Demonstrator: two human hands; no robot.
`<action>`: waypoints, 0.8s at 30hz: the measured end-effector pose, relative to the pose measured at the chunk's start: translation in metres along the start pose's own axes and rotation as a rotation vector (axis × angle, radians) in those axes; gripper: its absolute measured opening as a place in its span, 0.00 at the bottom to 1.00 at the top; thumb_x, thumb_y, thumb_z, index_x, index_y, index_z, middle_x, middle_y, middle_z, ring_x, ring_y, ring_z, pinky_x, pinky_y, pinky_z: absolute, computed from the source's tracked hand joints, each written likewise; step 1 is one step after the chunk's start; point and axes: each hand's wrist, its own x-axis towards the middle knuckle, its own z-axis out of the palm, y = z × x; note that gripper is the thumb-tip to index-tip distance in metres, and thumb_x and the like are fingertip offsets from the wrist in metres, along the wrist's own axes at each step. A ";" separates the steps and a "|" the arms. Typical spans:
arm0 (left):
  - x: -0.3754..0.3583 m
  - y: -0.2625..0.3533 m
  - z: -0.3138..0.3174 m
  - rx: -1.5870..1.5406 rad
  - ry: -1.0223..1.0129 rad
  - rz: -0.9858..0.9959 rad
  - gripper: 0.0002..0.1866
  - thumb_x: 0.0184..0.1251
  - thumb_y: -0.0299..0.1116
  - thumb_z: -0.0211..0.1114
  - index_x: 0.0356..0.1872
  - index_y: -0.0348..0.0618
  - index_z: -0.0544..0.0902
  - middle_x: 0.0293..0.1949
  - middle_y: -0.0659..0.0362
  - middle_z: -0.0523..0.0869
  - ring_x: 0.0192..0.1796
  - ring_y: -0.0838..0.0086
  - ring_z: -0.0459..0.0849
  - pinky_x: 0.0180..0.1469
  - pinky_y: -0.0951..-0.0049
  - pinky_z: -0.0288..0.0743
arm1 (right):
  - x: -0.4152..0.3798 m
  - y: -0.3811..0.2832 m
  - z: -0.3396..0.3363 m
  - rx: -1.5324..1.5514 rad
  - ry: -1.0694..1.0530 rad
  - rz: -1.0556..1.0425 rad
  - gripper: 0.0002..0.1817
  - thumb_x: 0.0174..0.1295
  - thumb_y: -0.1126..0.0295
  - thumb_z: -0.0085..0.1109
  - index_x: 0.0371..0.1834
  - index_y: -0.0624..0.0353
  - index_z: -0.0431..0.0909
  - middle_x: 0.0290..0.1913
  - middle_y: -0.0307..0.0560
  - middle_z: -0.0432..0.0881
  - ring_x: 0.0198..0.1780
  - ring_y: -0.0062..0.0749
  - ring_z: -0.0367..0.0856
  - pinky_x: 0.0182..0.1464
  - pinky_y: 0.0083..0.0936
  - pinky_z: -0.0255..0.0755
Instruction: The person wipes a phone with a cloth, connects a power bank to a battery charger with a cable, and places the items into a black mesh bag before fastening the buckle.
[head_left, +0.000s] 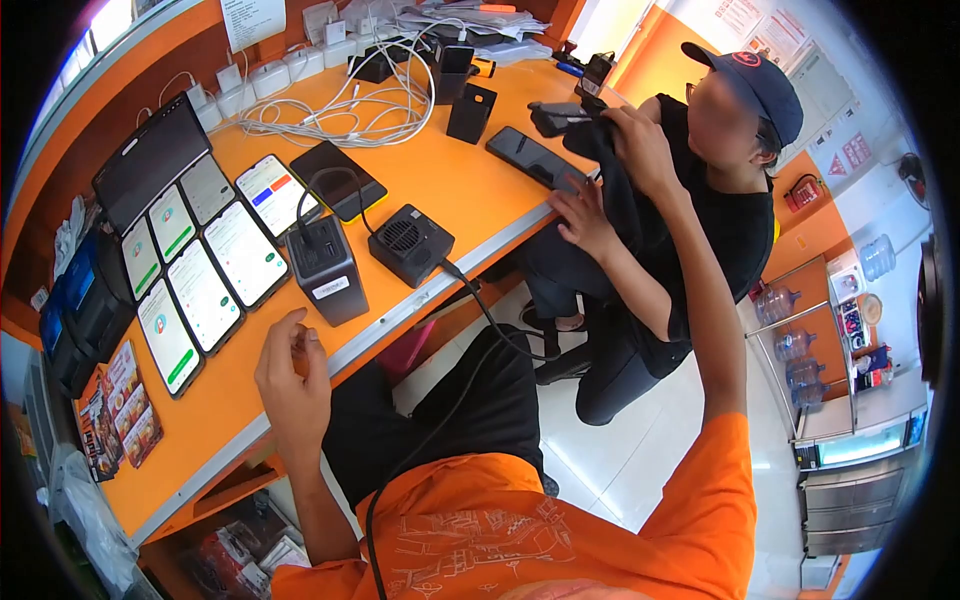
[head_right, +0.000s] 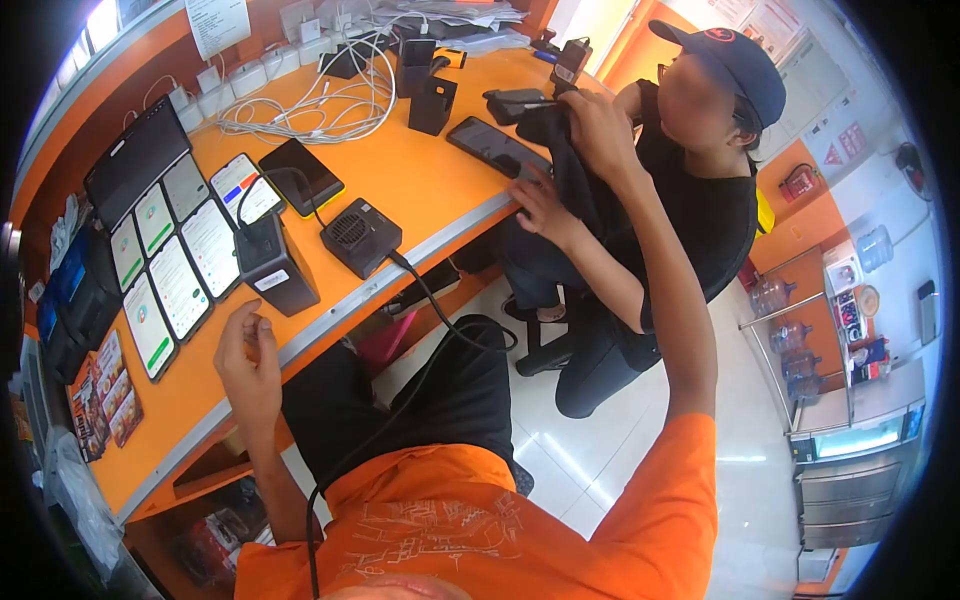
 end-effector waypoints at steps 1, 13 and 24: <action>-0.001 -0.001 0.000 0.004 -0.004 0.007 0.13 0.71 0.19 0.62 0.54 0.32 0.82 0.39 0.47 0.87 0.40 0.62 0.87 0.45 0.63 0.80 | 0.006 0.008 0.008 -0.013 0.001 0.020 0.13 0.66 0.76 0.56 0.52 0.60 0.84 0.47 0.56 0.86 0.51 0.56 0.85 0.54 0.49 0.77; 0.004 0.003 -0.002 0.060 -0.014 0.068 0.11 0.69 0.18 0.63 0.51 0.31 0.82 0.38 0.46 0.86 0.40 0.59 0.88 0.43 0.65 0.81 | 0.070 0.054 0.083 -0.199 -0.019 0.127 0.14 0.68 0.72 0.56 0.51 0.52 0.88 0.50 0.53 0.81 0.59 0.52 0.81 0.60 0.51 0.75; 0.005 0.002 0.002 0.075 -0.005 0.041 0.08 0.71 0.19 0.61 0.48 0.31 0.82 0.37 0.46 0.86 0.38 0.57 0.86 0.41 0.65 0.78 | 0.082 0.107 0.161 -0.009 -0.067 0.239 0.15 0.65 0.72 0.54 0.49 0.55 0.89 0.48 0.63 0.89 0.52 0.61 0.87 0.58 0.51 0.79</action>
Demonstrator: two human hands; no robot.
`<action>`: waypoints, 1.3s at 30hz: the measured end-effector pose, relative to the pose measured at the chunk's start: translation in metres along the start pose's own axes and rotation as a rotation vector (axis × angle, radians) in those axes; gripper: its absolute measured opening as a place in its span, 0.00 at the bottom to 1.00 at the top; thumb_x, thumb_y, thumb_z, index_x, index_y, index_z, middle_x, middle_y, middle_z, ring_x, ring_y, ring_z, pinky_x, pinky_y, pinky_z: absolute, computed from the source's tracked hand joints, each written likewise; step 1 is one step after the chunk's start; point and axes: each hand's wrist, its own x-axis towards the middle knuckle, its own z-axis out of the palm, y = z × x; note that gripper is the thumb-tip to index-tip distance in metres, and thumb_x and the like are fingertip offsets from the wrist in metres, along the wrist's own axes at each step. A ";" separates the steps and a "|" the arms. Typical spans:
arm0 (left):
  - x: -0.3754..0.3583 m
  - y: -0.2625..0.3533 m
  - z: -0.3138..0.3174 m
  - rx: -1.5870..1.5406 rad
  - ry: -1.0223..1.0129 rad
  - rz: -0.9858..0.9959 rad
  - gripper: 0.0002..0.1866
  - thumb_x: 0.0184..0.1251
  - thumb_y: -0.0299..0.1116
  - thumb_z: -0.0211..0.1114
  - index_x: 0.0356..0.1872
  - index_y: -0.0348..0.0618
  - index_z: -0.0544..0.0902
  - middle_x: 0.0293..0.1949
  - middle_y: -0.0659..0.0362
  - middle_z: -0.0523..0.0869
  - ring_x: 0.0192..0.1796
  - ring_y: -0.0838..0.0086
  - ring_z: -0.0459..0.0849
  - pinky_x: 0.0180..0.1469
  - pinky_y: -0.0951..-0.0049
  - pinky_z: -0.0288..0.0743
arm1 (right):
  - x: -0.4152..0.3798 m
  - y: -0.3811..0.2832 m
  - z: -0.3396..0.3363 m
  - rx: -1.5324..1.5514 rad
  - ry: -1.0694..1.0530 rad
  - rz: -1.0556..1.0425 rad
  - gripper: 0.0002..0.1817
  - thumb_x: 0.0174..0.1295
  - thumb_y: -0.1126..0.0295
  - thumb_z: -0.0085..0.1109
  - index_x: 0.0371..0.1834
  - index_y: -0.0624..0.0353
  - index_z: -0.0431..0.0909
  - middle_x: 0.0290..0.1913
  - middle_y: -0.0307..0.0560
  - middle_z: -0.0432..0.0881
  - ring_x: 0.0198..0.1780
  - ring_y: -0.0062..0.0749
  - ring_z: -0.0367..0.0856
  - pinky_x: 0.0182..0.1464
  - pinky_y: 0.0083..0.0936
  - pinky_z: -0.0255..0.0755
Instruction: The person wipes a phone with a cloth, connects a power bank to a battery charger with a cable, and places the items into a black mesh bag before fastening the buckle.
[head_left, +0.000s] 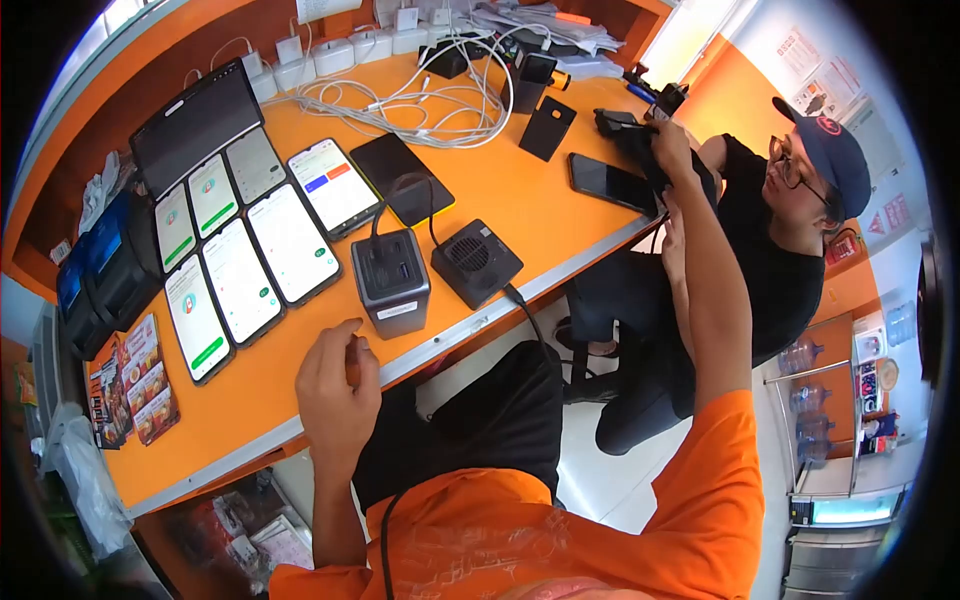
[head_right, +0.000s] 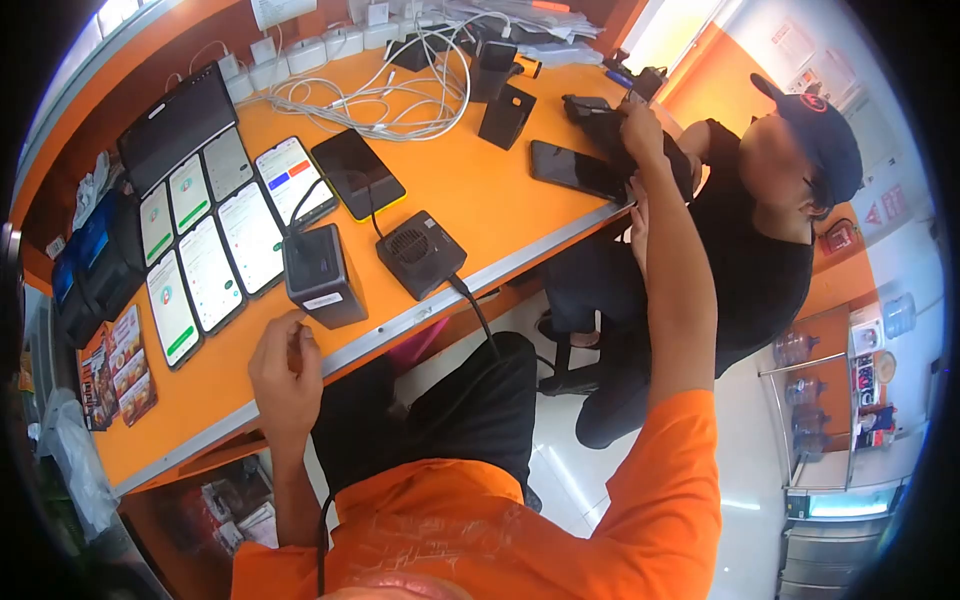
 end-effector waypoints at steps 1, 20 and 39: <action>0.000 -0.001 0.001 0.008 0.009 0.023 0.08 0.71 0.19 0.61 0.48 0.31 0.82 0.37 0.46 0.86 0.38 0.58 0.86 0.40 0.65 0.78 | 0.002 0.008 0.006 0.012 0.000 -0.014 0.15 0.65 0.72 0.54 0.49 0.56 0.89 0.47 0.63 0.89 0.52 0.62 0.87 0.58 0.51 0.79; -0.007 -0.008 0.004 -0.018 -0.086 -0.038 0.10 0.75 0.23 0.62 0.52 0.31 0.83 0.38 0.54 0.86 0.39 0.71 0.85 0.42 0.70 0.78 | -0.315 -0.088 -0.181 1.820 -0.234 -0.068 0.30 0.68 0.50 0.67 0.60 0.66 0.77 0.46 0.60 0.84 0.52 0.51 0.87 0.59 0.51 0.79; -0.002 -0.001 -0.018 -0.057 -0.396 -0.073 0.11 0.76 0.25 0.60 0.54 0.32 0.80 0.47 0.58 0.82 0.48 0.75 0.78 0.54 0.74 0.72 | -0.555 -0.185 0.060 0.587 -0.514 0.691 0.43 0.68 0.53 0.65 0.82 0.56 0.58 0.75 0.85 0.60 0.74 0.77 0.65 0.73 0.56 0.67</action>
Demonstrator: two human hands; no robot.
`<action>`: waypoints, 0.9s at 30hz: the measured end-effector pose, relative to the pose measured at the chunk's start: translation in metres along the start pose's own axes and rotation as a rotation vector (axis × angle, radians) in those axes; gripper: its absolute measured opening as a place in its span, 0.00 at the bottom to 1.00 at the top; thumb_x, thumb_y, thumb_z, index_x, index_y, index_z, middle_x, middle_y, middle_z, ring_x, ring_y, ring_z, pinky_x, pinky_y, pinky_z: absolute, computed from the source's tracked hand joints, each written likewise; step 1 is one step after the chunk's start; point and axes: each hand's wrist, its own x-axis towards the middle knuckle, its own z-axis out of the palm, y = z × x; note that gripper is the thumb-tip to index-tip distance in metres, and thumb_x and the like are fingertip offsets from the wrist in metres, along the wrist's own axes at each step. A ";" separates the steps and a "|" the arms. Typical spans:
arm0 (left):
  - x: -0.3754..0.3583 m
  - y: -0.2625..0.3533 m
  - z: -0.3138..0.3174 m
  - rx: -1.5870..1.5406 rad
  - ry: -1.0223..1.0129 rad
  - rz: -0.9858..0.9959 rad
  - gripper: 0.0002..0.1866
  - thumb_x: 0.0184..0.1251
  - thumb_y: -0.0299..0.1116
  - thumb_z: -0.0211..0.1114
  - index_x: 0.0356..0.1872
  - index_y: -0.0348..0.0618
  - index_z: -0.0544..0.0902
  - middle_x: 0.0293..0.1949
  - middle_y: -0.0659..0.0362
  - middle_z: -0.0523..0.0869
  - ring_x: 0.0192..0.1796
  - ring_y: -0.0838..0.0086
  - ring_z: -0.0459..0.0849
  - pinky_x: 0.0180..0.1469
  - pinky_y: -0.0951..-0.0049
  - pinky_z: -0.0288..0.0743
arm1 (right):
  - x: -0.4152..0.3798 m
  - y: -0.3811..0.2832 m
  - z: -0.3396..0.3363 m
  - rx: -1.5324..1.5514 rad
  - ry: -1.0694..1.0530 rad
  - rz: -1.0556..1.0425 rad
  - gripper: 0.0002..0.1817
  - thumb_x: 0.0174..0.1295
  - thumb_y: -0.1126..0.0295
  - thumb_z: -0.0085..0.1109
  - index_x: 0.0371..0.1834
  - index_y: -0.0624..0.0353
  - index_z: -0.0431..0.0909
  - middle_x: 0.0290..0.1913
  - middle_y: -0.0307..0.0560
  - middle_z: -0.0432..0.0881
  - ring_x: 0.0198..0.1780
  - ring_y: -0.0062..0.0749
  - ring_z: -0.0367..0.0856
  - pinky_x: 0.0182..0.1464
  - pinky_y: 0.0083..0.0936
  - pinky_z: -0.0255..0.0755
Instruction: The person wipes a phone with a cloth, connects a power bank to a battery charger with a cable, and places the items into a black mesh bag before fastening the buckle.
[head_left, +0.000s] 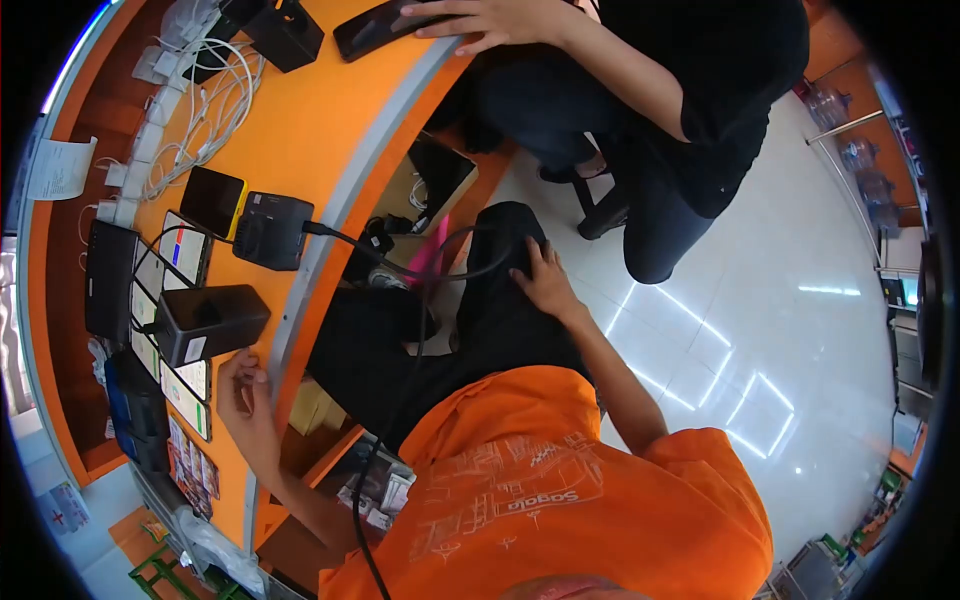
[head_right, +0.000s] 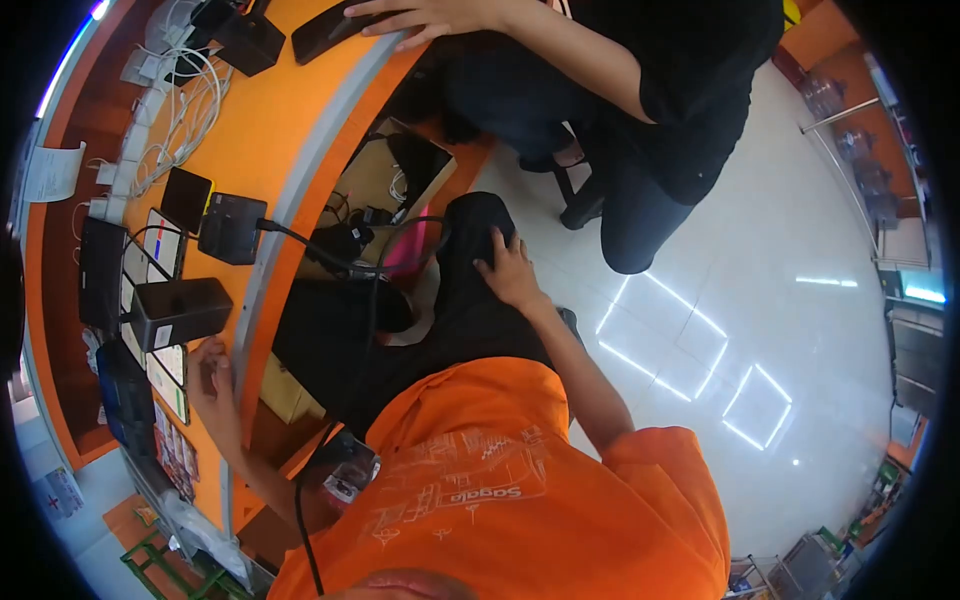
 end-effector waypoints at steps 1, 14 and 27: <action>-0.001 0.000 -0.003 0.024 -0.029 0.002 0.11 0.76 0.26 0.61 0.54 0.32 0.80 0.48 0.57 0.82 0.48 0.74 0.78 0.54 0.73 0.72 | 0.018 0.002 0.006 0.001 0.011 -0.011 0.44 0.67 0.51 0.65 0.82 0.55 0.58 0.74 0.85 0.61 0.74 0.76 0.65 0.73 0.56 0.68; -0.005 -0.013 0.005 0.405 0.137 0.177 0.25 0.67 0.49 0.63 0.49 0.34 0.83 0.41 0.47 0.83 0.41 0.54 0.81 0.43 0.63 0.75 | 0.301 0.046 0.139 -0.296 -0.398 -0.140 0.42 0.70 0.44 0.59 0.81 0.55 0.59 0.74 0.69 0.71 0.74 0.64 0.70 0.74 0.55 0.67; -0.016 -0.023 0.004 0.620 0.208 0.280 0.29 0.71 0.52 0.60 0.46 0.28 0.85 0.40 0.45 0.88 0.42 0.49 0.88 0.46 0.60 0.80 | 0.369 -0.014 0.197 -0.374 -0.294 -0.098 0.21 0.68 0.64 0.61 0.61 0.62 0.75 0.58 0.54 0.81 0.58 0.42 0.77 0.61 0.37 0.72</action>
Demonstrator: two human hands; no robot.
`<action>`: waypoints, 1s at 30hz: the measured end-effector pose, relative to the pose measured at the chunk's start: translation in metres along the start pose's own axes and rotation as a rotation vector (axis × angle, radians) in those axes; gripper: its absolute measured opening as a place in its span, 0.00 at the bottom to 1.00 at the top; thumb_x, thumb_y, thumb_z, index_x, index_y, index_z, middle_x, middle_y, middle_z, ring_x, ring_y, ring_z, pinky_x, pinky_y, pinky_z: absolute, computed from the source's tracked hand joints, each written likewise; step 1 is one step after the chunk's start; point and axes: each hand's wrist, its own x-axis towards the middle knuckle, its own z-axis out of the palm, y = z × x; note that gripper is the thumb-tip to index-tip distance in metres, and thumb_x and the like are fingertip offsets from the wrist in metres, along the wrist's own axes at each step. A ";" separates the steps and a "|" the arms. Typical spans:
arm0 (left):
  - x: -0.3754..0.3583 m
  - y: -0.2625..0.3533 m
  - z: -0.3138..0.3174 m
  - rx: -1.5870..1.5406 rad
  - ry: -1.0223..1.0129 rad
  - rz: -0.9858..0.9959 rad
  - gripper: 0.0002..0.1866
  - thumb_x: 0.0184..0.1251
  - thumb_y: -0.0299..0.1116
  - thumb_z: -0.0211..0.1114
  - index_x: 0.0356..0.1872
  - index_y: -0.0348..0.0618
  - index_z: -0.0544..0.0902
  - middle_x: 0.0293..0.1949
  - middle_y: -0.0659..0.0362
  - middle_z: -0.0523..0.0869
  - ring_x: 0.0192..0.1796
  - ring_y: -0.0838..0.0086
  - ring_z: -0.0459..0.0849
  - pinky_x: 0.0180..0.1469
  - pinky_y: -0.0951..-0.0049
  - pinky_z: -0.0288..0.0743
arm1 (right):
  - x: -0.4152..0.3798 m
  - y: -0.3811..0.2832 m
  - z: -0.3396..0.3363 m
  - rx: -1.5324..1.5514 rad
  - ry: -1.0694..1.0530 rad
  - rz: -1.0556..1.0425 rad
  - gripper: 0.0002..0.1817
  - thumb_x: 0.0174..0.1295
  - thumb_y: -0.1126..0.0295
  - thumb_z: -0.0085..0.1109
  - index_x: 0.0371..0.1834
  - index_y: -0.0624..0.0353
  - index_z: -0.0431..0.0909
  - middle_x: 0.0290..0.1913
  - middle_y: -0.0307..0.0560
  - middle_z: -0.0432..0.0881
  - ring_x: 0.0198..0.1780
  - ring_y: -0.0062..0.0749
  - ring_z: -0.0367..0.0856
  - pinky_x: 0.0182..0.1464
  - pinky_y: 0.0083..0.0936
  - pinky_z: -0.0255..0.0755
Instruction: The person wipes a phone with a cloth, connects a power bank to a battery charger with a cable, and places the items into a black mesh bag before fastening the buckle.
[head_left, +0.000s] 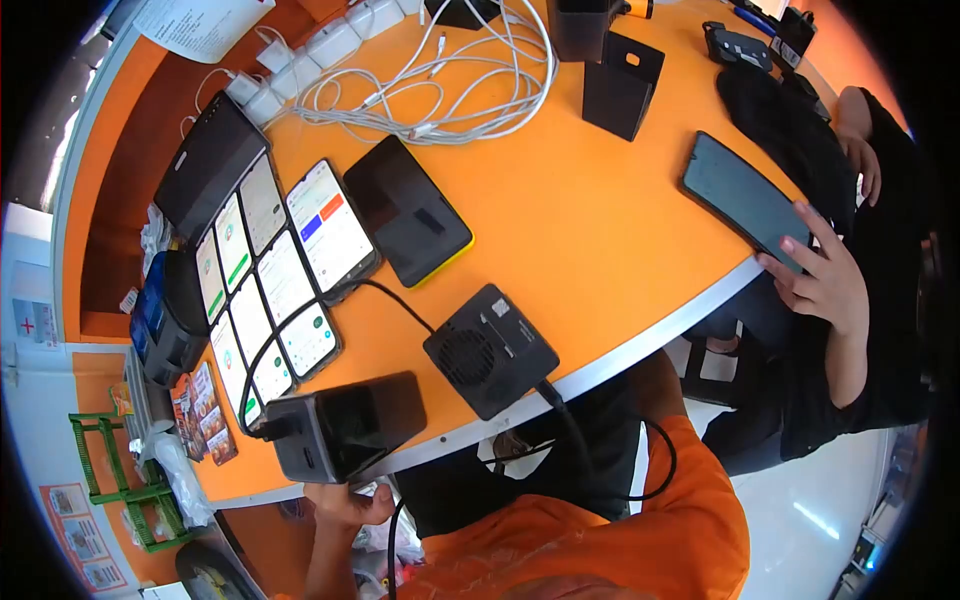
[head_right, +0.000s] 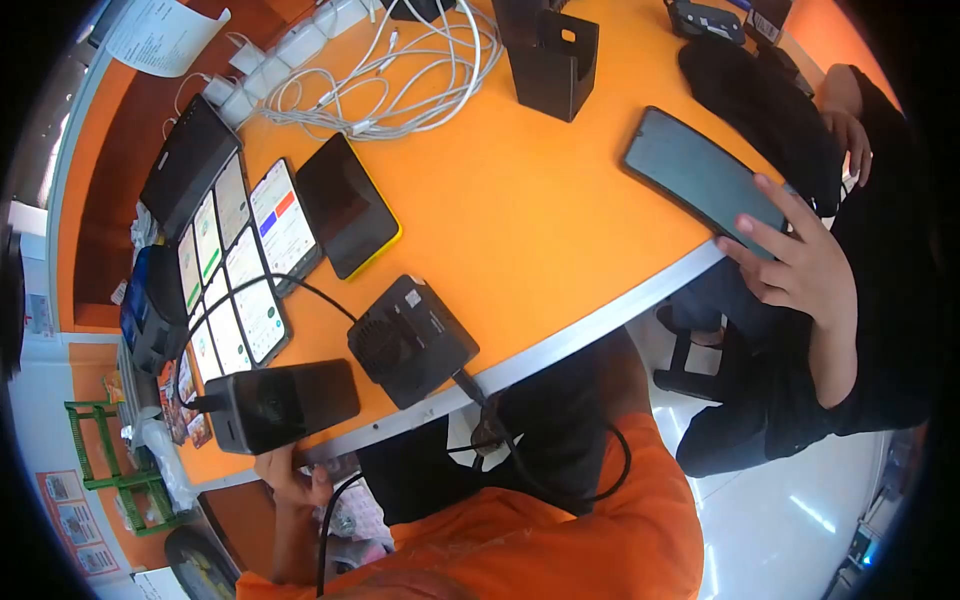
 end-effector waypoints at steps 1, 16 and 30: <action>0.001 0.001 -0.001 0.009 0.005 0.024 0.28 0.71 0.51 0.60 0.45 0.28 0.85 0.39 0.45 0.88 0.42 0.50 0.87 0.45 0.60 0.79 | -0.003 -0.002 -0.004 0.052 0.051 0.010 0.20 0.68 0.66 0.62 0.59 0.63 0.77 0.57 0.53 0.82 0.57 0.41 0.78 0.60 0.36 0.72; 0.003 0.005 0.009 -0.237 0.295 0.116 0.09 0.64 0.18 0.61 0.45 0.30 0.83 0.36 0.46 0.86 0.36 0.54 0.85 0.38 0.62 0.79 | -0.317 -0.029 -0.151 1.585 0.593 -0.097 0.08 0.67 0.79 0.65 0.47 0.64 0.89 0.41 0.35 0.87 0.39 0.19 0.80 0.43 0.17 0.72; -0.044 -0.006 0.005 -0.612 0.413 0.123 0.07 0.72 0.17 0.57 0.43 0.28 0.82 0.34 0.45 0.83 0.35 0.56 0.83 0.36 0.64 0.78 | -0.503 -0.028 -0.250 1.810 1.033 -0.139 0.08 0.69 0.72 0.56 0.46 0.58 0.81 0.43 0.37 0.80 0.48 0.23 0.80 0.57 0.20 0.72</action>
